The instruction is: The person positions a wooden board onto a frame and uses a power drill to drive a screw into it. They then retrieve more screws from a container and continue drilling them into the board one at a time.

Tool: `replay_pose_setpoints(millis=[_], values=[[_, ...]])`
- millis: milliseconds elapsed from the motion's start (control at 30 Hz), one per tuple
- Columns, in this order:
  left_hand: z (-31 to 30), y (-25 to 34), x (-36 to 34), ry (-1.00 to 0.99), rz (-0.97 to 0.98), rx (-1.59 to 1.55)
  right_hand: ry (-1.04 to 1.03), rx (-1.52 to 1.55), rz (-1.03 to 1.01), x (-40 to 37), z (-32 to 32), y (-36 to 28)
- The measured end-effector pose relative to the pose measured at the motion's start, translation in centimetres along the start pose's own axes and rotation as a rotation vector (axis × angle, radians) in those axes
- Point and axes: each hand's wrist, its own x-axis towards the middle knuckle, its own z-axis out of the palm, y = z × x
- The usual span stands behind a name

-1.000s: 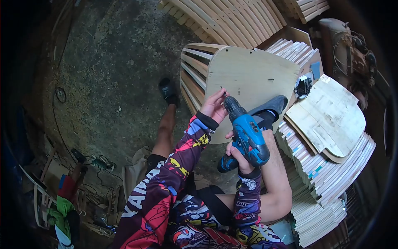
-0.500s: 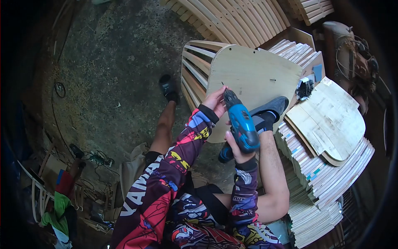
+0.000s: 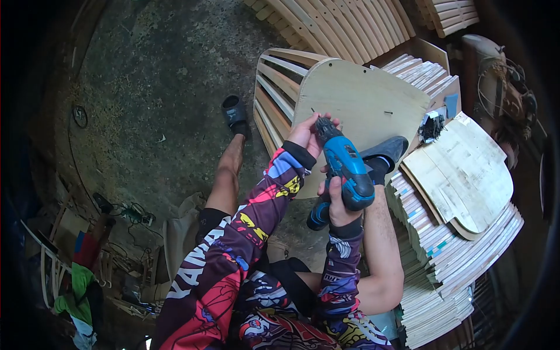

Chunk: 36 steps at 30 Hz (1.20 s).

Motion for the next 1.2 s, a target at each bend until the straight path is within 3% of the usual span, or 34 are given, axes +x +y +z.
replay_pose_setpoints(millis=[167,333,467,567,600,667,733,1033,1200], values=[[0.2,0.6,0.7,-0.045,0.029,-0.022,-0.039,-0.022,0.033,1.4,0.1,-0.8],[0.1,0.9,1.0,0.03,0.013,0.002,-0.031,-0.041,0.112,1.5,0.3,-0.8],[0.6,0.8,1.0,0.085,0.041,-0.008,-0.026,-0.086,0.056,1.7,0.5,-0.9],[-0.3,1.7,2.4,0.09,0.049,-0.011,-0.046,-0.108,0.246,2.8,0.8,-0.4],[-0.3,1.9,2.6,0.083,0.053,-0.01,-0.047,-0.109,0.238,3.0,0.9,-0.2],[-0.3,2.1,2.3,0.113,0.001,0.027,-0.009,-0.138,0.039,2.7,1.2,0.6],[-0.3,2.2,2.2,0.107,0.008,0.015,0.049,-0.098,0.086,2.6,1.4,0.8],[-1.1,2.0,3.0,0.004,0.004,0.018,-0.1,-0.187,0.132,3.2,0.2,0.5],[-2.1,1.6,4.9,0.095,0.046,-0.099,-0.089,-0.27,0.135,3.2,0.3,0.6]])
